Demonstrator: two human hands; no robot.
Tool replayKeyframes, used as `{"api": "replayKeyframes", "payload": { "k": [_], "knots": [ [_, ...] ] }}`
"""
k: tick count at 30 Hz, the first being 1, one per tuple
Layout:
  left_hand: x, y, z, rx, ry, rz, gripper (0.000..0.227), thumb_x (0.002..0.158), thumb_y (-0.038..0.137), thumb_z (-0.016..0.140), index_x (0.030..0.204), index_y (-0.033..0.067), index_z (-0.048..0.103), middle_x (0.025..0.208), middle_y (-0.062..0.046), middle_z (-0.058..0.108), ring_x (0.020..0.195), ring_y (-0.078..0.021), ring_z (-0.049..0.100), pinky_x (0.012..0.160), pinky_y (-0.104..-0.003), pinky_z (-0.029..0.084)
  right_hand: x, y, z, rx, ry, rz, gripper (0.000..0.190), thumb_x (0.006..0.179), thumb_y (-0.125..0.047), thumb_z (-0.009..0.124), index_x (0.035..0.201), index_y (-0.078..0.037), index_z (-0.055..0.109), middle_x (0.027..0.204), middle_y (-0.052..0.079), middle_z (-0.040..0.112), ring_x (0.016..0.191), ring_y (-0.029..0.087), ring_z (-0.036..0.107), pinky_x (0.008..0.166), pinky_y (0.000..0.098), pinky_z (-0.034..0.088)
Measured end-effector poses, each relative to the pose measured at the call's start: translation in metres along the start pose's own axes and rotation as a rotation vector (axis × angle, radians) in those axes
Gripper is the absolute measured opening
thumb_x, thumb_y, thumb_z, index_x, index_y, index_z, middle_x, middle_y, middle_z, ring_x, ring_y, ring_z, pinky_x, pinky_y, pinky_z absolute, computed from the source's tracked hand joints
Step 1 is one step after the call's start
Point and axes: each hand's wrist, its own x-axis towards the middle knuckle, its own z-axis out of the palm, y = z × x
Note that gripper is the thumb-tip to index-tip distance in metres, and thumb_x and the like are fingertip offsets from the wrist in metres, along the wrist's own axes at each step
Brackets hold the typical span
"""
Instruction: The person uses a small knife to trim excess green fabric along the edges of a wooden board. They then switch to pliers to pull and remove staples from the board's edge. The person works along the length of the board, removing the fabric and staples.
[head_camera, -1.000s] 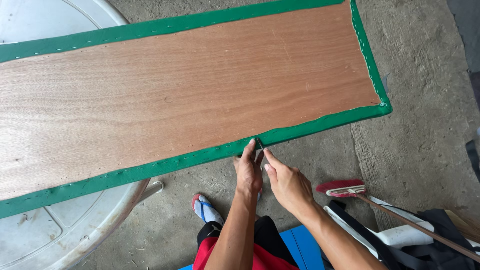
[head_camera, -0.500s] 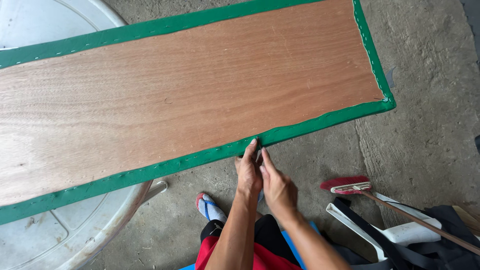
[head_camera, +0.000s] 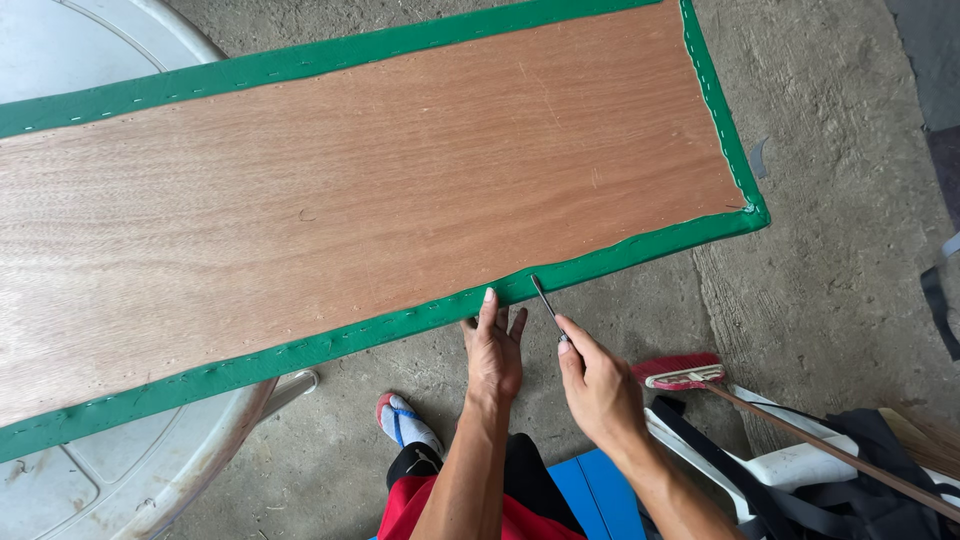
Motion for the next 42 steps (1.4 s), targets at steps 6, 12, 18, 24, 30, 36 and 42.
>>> {"api": "replayKeyframes", "payload": {
  "k": [6, 12, 18, 24, 30, 36, 42],
  "knots": [
    [-0.004, 0.000, 0.006, -0.007, -0.052, 0.012, 0.099, 0.079, 0.029, 0.080, 0.156, 0.0246, 0.019, 0.162, -0.007, 0.028, 0.149, -0.0288, 0.031, 0.119, -0.058, 0.030, 0.014, -0.030, -0.027, -0.124, -0.163, 0.154, 0.042, 0.099, -0.032, 0.054, 0.137, -0.020, 0.064, 0.078, 0.022, 0.073, 0.075, 0.036, 0.076, 0.068, 0.0458, 0.057],
    [0.002, -0.014, 0.018, -0.035, 0.039, 0.023, 0.092, 0.080, 0.014, 0.080, 0.153, 0.0205, 0.025, 0.155, -0.010, 0.036, 0.141, -0.0286, 0.042, 0.116, -0.053, 0.039, 0.025, -0.046, -0.039, -0.246, -0.287, 0.238, 0.044, 0.100, -0.033, 0.050, 0.141, -0.024, 0.060, 0.078, 0.022, 0.074, 0.073, 0.036, 0.076, 0.068, 0.0473, 0.057],
    [0.010, -0.018, 0.020, -0.044, 0.060, 0.082, 0.079, 0.078, 0.010, 0.080, 0.144, 0.0180, 0.036, 0.147, -0.006, 0.046, 0.130, -0.0246, 0.054, 0.109, -0.050, 0.045, 0.038, -0.046, -0.047, -0.271, -0.270, 0.107, 0.041, 0.098, -0.029, 0.053, 0.136, -0.019, 0.065, 0.093, 0.023, 0.074, 0.088, 0.040, 0.074, 0.077, 0.0493, 0.058],
    [0.012, -0.025, 0.015, 0.142, 0.192, 0.019, 0.060, 0.079, 0.023, 0.082, 0.132, 0.0173, 0.056, 0.125, 0.000, 0.065, 0.115, -0.0176, 0.058, 0.083, -0.037, 0.044, 0.057, -0.041, -0.033, -0.357, -0.239, -0.078, 0.035, 0.099, -0.027, 0.054, 0.126, -0.012, 0.071, 0.102, 0.019, 0.075, 0.091, 0.040, 0.074, 0.083, 0.0502, 0.058],
    [0.017, -0.030, 0.013, 0.155, 0.191, 0.075, 0.048, 0.084, 0.023, 0.085, 0.125, 0.0143, 0.061, 0.111, 0.001, 0.068, 0.099, -0.0165, 0.060, 0.077, -0.037, 0.042, 0.021, -0.019, 0.010, -0.237, -0.138, -0.002, 0.050, 0.102, -0.026, 0.051, 0.151, -0.016, 0.049, 0.070, 0.023, 0.071, 0.068, 0.040, 0.074, 0.059, 0.0518, 0.055],
    [0.009, -0.018, 0.022, 0.080, 0.144, 0.066, 0.066, 0.079, 0.020, 0.081, 0.136, 0.0203, 0.049, 0.128, 0.000, 0.062, 0.116, -0.0170, 0.059, 0.092, -0.041, 0.047, 0.016, -0.004, 0.012, -0.217, -0.057, -0.085, 0.052, 0.099, -0.029, 0.054, 0.150, -0.022, 0.049, 0.069, 0.023, 0.070, 0.065, 0.042, 0.072, 0.055, 0.0538, 0.053],
    [0.005, -0.010, 0.025, 0.097, 0.117, 0.091, 0.073, 0.078, 0.019, 0.081, 0.140, 0.0205, 0.043, 0.135, -0.001, 0.058, 0.122, -0.0181, 0.057, 0.098, -0.048, 0.046, 0.025, -0.015, -0.008, -0.270, -0.186, 0.024, 0.047, 0.100, -0.036, 0.051, 0.146, -0.029, 0.053, 0.074, 0.023, 0.071, 0.074, 0.045, 0.071, 0.065, 0.0567, 0.054]
  ]
}}
